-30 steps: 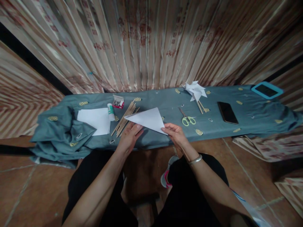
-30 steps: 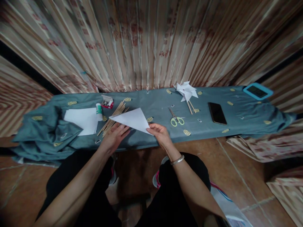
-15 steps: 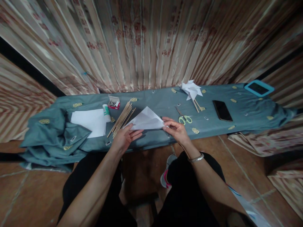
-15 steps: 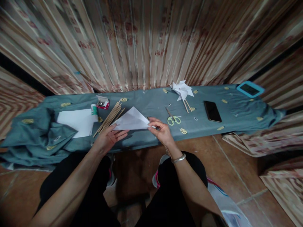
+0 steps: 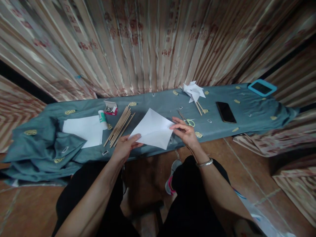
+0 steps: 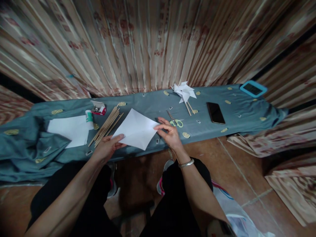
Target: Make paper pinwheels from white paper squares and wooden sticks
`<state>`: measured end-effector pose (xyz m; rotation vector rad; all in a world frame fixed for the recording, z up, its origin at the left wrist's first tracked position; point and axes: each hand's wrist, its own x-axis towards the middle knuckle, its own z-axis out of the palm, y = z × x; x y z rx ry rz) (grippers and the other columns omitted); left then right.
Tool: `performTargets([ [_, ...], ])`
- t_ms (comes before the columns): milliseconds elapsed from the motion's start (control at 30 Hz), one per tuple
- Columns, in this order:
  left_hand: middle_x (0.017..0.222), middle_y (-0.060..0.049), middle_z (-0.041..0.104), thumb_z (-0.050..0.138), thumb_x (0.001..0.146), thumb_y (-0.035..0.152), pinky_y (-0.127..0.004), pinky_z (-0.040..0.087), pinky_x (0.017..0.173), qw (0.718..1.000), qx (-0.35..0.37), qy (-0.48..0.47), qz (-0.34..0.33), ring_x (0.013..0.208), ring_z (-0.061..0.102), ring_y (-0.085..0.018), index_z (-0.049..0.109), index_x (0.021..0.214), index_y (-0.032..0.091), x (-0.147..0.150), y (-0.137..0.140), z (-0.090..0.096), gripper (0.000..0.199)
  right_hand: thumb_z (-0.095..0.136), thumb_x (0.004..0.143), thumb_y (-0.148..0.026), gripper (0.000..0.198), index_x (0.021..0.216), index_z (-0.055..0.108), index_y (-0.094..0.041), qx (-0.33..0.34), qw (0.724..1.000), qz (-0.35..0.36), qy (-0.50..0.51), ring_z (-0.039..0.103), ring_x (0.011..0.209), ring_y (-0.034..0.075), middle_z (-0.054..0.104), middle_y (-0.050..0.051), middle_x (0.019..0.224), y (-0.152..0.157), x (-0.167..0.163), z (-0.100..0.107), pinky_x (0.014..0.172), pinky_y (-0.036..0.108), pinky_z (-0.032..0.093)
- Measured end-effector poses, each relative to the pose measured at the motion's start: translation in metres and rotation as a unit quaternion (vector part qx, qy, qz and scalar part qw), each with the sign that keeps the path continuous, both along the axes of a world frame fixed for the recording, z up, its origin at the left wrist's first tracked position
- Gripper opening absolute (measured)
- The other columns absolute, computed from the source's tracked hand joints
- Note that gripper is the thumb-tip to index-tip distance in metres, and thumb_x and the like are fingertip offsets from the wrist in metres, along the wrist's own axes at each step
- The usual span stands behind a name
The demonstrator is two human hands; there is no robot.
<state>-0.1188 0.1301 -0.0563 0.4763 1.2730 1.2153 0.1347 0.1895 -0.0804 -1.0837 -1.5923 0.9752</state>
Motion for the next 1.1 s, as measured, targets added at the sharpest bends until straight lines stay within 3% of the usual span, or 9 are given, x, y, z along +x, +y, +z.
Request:
performTargets([
  [133, 0.078, -0.006, 0.074, 0.088, 0.049, 0.028, -0.024, 0.059, 0.061, 0.998, 0.045, 0.017, 0.044, 0.068, 0.068, -0.015, 0.072, 0.072, 0.010, 0.002, 0.003, -0.004, 0.034, 0.055, 0.083, -0.026, 0.026, 0.102, 0.070, -0.018, 0.043, 0.981, -0.124, -0.145, 0.060, 0.114, 0.024, 0.064, 0.013, 0.124, 0.009, 0.020, 0.003, 0.091, 0.039, 0.050],
  [233, 0.079, -0.006, 0.074, 0.090, 0.046, 0.032, -0.028, 0.058, 0.062, 0.995, 0.062, 0.033, 0.069, 0.070, 0.068, -0.017, 0.073, 0.076, 0.012, 0.004, 0.006, -0.005, 0.040, 0.051, 0.085, -0.021, 0.032, 0.111, 0.066, -0.013, 0.035, 0.915, -0.206, -0.345, 0.062, 0.107, 0.027, 0.067, 0.016, 0.116, 0.013, 0.034, 0.003, 0.091, 0.039, 0.048],
  [300, 0.078, -0.006, 0.074, 0.090, 0.044, 0.032, -0.029, 0.056, 0.063, 0.994, 0.067, 0.039, 0.081, 0.069, 0.067, -0.017, 0.073, 0.075, 0.013, 0.005, 0.008, -0.004, 0.041, 0.052, 0.085, -0.022, 0.032, 0.111, 0.066, -0.010, 0.015, 0.874, -0.215, -0.436, 0.063, 0.103, 0.030, 0.069, 0.019, 0.110, 0.015, 0.037, 0.003, 0.092, 0.041, 0.046],
  [433, 0.076, -0.004, 0.073, 0.090, 0.042, 0.030, -0.027, 0.055, 0.063, 0.993, 0.070, 0.034, 0.088, 0.067, 0.066, -0.015, 0.072, 0.074, 0.013, 0.009, 0.011, -0.003, 0.041, 0.054, 0.087, -0.028, 0.033, 0.112, 0.066, -0.009, -0.011, 0.831, -0.194, -0.521, 0.064, 0.097, 0.032, 0.070, 0.022, 0.102, 0.018, 0.032, 0.006, 0.086, 0.039, 0.047],
  [567, 0.072, -0.003, 0.072, 0.090, 0.040, 0.029, -0.028, 0.054, 0.064, 0.992, 0.070, 0.031, 0.096, 0.065, 0.065, -0.015, 0.072, 0.073, 0.012, 0.011, 0.012, -0.004, 0.041, 0.055, 0.086, -0.029, 0.032, 0.110, 0.067, -0.011, -0.053, 0.820, -0.196, -0.535, 0.066, 0.095, 0.032, 0.071, 0.021, 0.101, 0.024, 0.028, 0.014, 0.082, 0.038, 0.048],
  [700, 0.079, -0.004, 0.073, 0.088, 0.047, 0.029, -0.027, 0.054, 0.063, 0.990, 0.090, 0.004, 0.105, 0.069, 0.066, -0.016, 0.071, 0.076, 0.014, 0.008, 0.014, -0.002, 0.037, 0.062, 0.080, -0.029, 0.027, 0.101, 0.069, -0.015, -0.089, 0.872, -0.220, -0.427, 0.068, 0.092, 0.028, 0.073, 0.015, 0.096, 0.026, 0.036, 0.016, 0.080, 0.037, 0.048],
  [833, 0.081, -0.004, 0.073, 0.088, 0.046, 0.025, -0.029, 0.056, 0.069, 0.986, 0.101, -0.028, 0.129, 0.073, 0.067, -0.016, 0.070, 0.076, 0.015, 0.004, 0.018, 0.006, 0.037, 0.073, 0.067, -0.040, 0.035, 0.092, 0.068, -0.016, -0.184, 0.963, -0.182, -0.079, 0.069, 0.075, 0.021, 0.074, 0.009, 0.083, 0.018, 0.038, 0.016, 0.058, 0.026, 0.047],
  [967, 0.081, -0.004, 0.073, 0.087, 0.045, 0.023, -0.029, 0.056, 0.071, 0.978, 0.118, -0.020, 0.172, 0.072, 0.067, -0.015, 0.070, 0.076, 0.014, -0.003, 0.023, 0.013, 0.037, 0.084, 0.056, -0.041, 0.043, 0.089, 0.069, -0.020, -0.236, 0.952, -0.078, 0.176, 0.067, 0.066, 0.015, 0.073, 0.004, 0.079, 0.000, 0.019, 0.022, 0.049, 0.020, 0.042],
  [1100, 0.076, -0.004, 0.072, 0.085, 0.045, 0.023, -0.027, 0.055, 0.064, 0.968, 0.132, 0.022, 0.213, 0.065, 0.066, -0.015, 0.071, 0.075, 0.013, -0.013, 0.025, 0.019, 0.035, 0.082, 0.062, -0.047, 0.042, 0.092, 0.071, -0.020, -0.278, 0.935, 0.056, 0.212, 0.061, 0.064, 0.010, 0.070, 0.002, 0.075, -0.021, -0.008, 0.026, 0.052, 0.018, 0.044],
])
